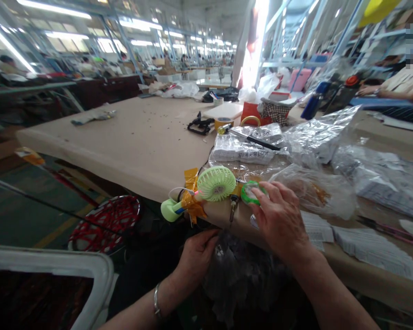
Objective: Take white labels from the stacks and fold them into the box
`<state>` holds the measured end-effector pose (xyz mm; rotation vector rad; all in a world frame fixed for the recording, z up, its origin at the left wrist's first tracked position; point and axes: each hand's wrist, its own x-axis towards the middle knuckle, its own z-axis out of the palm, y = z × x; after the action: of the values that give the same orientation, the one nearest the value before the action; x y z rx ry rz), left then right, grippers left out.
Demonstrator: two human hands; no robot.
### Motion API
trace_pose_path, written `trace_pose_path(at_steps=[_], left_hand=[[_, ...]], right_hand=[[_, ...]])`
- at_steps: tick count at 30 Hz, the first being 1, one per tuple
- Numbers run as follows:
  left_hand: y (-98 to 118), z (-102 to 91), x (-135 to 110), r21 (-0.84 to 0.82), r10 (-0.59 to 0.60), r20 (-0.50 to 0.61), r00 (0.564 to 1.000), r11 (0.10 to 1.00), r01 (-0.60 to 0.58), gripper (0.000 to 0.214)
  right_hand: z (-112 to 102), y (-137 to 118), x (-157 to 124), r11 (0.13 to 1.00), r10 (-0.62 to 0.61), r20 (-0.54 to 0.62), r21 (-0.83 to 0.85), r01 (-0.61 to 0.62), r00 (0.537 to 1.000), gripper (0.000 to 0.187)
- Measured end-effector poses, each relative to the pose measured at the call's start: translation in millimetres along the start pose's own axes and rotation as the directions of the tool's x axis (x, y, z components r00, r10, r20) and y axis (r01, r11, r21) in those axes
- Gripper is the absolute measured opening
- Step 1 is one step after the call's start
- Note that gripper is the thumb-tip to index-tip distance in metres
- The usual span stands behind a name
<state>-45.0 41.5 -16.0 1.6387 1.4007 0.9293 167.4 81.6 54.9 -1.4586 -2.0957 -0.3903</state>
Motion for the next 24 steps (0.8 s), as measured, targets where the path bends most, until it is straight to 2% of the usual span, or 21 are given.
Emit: trace_pose_path(at_steps=[2, 4, 6, 9, 12, 15, 17, 20, 24], left_hand=[[-2, -0.7, -2, 0.013, -0.013, 0.012, 1.0, 1.0, 0.013, 0.024], [-3, -0.7, -4, 0.023, -0.026, 0.021, 0.999, 0.999, 0.025, 0.022], [-4, 0.5, -7, 0.032, -0.033, 0.032, 0.999, 0.999, 0.032, 0.022], [-5, 5.6, -11, 0.024, -0.036, 0.075, 0.997, 0.999, 0.034, 0.023], [-4, 13.7, -16, 0.002, -0.049, 0.1, 0.994, 0.999, 0.049, 0.022], [-1, 21.3, -21, -0.004, -0.039, 0.157, 0.987, 0.999, 0.04, 0.021], [1, 24.8, -24, -0.006, -0.023, 0.199, 0.98, 1.0, 0.025, 0.022], [7, 28.3, -26, -0.027, -0.029, 0.224, 0.974, 0.999, 0.036, 0.022], [21, 33.1, -23, -0.132, -0.081, 0.244, 0.966, 0.984, 0.116, 0.02]], right_hand=[[6, 8, 5, 0.996, -0.012, 0.069, -0.083, 0.018, 0.998, 0.027], [5, 15, 3, 0.998, -0.02, 0.068, -0.05, 0.024, 0.997, 0.027], [0, 22, -5, 0.998, 0.008, -0.043, 0.068, -0.005, 0.999, 0.025], [-11, 30, -29, 0.978, 0.099, -0.199, 0.2, -0.058, 0.975, 0.012], [-11, 25, -61, 0.992, 0.082, -0.121, 0.109, -0.069, 0.989, 0.012], [-2, 13, -87, 0.993, 0.081, -0.012, -0.085, -0.082, 0.997, 0.029], [4, 7, -95, 0.983, 0.091, 0.0, -0.159, -0.09, 0.996, 0.033], [6, 5, -94, 0.986, 0.089, -0.034, -0.139, -0.093, 0.995, 0.024], [2, 12, -85, 0.994, 0.105, -0.115, 0.026, -0.103, 0.988, 0.013]])
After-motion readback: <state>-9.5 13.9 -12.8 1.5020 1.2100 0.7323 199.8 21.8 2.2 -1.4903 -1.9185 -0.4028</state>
